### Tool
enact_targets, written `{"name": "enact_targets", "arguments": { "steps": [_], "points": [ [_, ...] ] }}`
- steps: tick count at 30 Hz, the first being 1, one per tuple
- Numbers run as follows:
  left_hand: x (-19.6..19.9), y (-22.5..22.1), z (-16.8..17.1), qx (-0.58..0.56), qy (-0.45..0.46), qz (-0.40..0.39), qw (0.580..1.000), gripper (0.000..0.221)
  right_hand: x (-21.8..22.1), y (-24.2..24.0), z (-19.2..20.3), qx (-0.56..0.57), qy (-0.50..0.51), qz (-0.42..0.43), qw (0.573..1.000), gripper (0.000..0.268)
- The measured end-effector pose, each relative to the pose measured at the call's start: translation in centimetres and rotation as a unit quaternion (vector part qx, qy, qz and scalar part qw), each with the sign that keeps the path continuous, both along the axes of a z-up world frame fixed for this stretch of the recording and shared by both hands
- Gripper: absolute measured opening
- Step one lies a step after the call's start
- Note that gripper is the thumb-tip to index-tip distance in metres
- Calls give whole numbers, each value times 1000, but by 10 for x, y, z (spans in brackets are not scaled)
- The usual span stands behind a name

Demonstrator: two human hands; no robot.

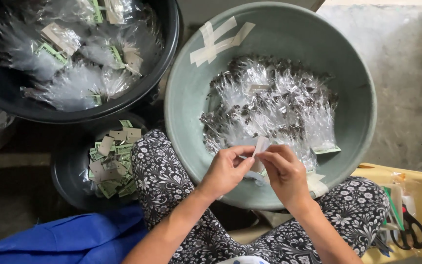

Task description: The person picks up small fish by hand and places them into plastic bags containing water, adding a small slip of paper to each bag before moving them into a separate bucket.

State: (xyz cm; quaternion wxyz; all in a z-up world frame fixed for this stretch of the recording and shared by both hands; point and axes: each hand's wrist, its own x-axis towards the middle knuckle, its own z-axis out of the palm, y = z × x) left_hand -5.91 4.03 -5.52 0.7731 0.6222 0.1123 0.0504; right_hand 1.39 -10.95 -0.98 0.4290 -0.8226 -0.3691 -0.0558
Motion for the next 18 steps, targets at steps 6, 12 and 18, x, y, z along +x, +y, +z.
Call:
{"name": "enact_targets", "arguments": {
  "steps": [6,12,18],
  "points": [
    [-2,1,19,31,-52,44,997,25,2,0,-3,20,10,-9,1000,14],
    [3,0,11,224,-134,44,964,10,-2,-4,-1,34,12,8,999,20],
    [4,3,28,100,-86,-21,991,13,1,-9,0,32,20,15,999,28]
  ]
}}
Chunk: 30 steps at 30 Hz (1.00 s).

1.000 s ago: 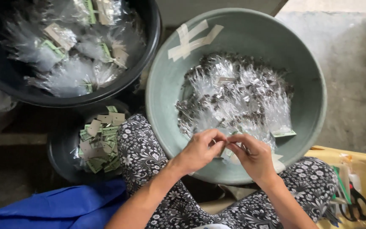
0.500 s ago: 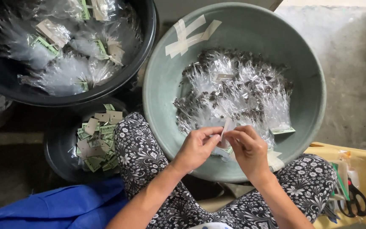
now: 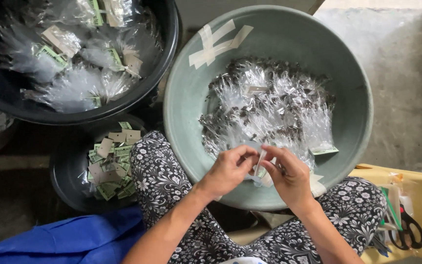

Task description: The person picks up small fish by hand and places them into plastic bags containing water, adding a small slip of paper to each bag before moving them into a separate bucket.

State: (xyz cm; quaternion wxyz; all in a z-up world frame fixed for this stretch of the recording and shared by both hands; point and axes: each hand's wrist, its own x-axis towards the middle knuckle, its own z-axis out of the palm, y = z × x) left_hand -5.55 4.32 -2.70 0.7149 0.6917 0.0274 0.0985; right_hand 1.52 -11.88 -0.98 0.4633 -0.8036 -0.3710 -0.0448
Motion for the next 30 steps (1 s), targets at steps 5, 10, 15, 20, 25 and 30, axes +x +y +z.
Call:
{"name": "enact_targets", "arguments": {
  "steps": [5,10,15,20,25,30],
  "points": [
    [-1,-2,3,-36,37,-11,999,30,8,-5,-13,-31,-40,-16,999,25],
    [-1,-3,-4,-77,56,11,995,30,6,-3,-8,-45,-55,-19,997,12],
    [1,-5,-10,-46,35,15,998,27,8,-7,-17,-54,-57,-19,997,12],
    [4,-8,-19,-50,11,44,998,25,6,0,-13,-3,-38,-22,999,11],
    [3,-4,-14,15,-19,59,998,17,6,2,-8,29,5,3,1000,18],
    [0,-2,-18,86,-43,8,995,13,2,12,17,22,37,23,999,18]
  ]
}}
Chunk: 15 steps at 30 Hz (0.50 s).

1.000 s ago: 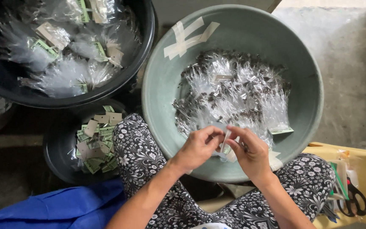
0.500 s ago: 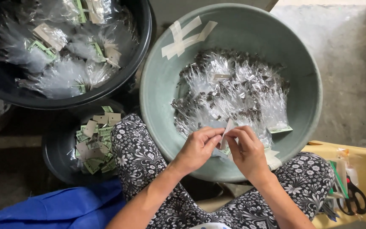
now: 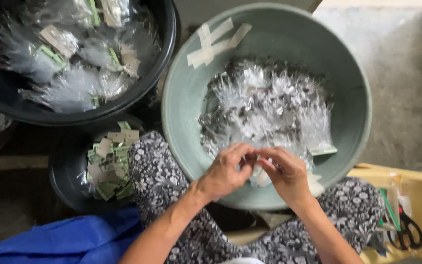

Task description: The person picks up small fish by hand and places them into plastic bags containing water, adding a small slip of paper to each bag before moving them into a separate bucket.

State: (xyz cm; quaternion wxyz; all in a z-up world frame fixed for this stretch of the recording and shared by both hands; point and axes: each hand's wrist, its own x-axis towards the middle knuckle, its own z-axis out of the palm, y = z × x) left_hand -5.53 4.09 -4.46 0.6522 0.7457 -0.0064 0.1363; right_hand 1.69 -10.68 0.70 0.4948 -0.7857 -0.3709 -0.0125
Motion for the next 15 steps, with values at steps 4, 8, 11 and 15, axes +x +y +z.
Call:
{"name": "enact_targets", "arguments": {
  "steps": [4,8,11,15],
  "points": [
    [4,1,-9,35,5,-4,999,6,8,-10,-11,8,62,11,998,14],
    [-3,18,16,-138,62,1,988,12,17,-27,-16,-57,40,29,997,5],
    [-5,23,33,-145,47,27,988,7,16,-41,-20,-115,27,6,993,10],
    [2,-8,54,51,-112,35,992,5,-1,-53,-4,105,302,5,948,16]
  ]
}}
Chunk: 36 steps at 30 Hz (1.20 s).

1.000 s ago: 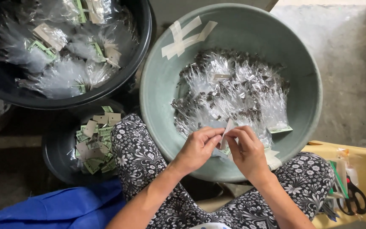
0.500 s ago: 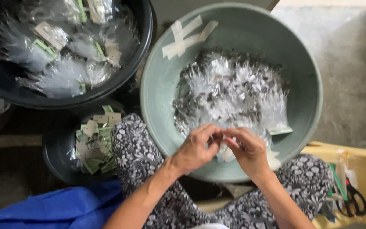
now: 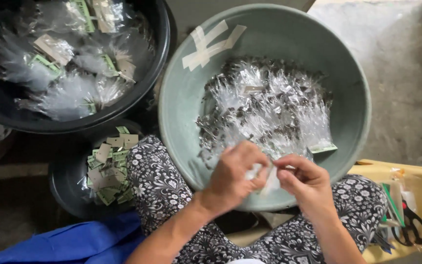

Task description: The person picks up small fish by hand and places them into plastic bags containing water, adding a small slip of paper to each bag before moving them into a separate bucket.

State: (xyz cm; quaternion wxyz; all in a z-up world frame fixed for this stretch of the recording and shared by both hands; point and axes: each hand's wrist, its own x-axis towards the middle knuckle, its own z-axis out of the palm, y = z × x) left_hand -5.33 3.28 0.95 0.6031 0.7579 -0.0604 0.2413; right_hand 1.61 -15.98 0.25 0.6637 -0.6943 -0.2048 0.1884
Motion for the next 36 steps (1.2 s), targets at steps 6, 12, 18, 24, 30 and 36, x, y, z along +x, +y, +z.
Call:
{"name": "enact_targets", "arguments": {
  "steps": [6,12,18,24,30,36],
  "points": [
    [2,-37,5,-8,-38,-1,999,15,-19,-33,11,77,156,-86,981,15],
    [44,-38,-84,11,329,-167,929,33,-19,-38,46,134,57,-23,989,6],
    [151,15,-184,286,255,74,921,30,-10,-43,29,109,22,-7,994,12],
    [270,44,-260,417,109,165,887,23,-17,-42,-9,83,49,24,995,7],
    [273,37,-257,431,321,81,839,24,-21,-49,-39,100,103,-28,989,15],
    [230,86,-198,13,348,278,895,9,-2,-60,-38,4,106,-69,992,12]
  ]
}}
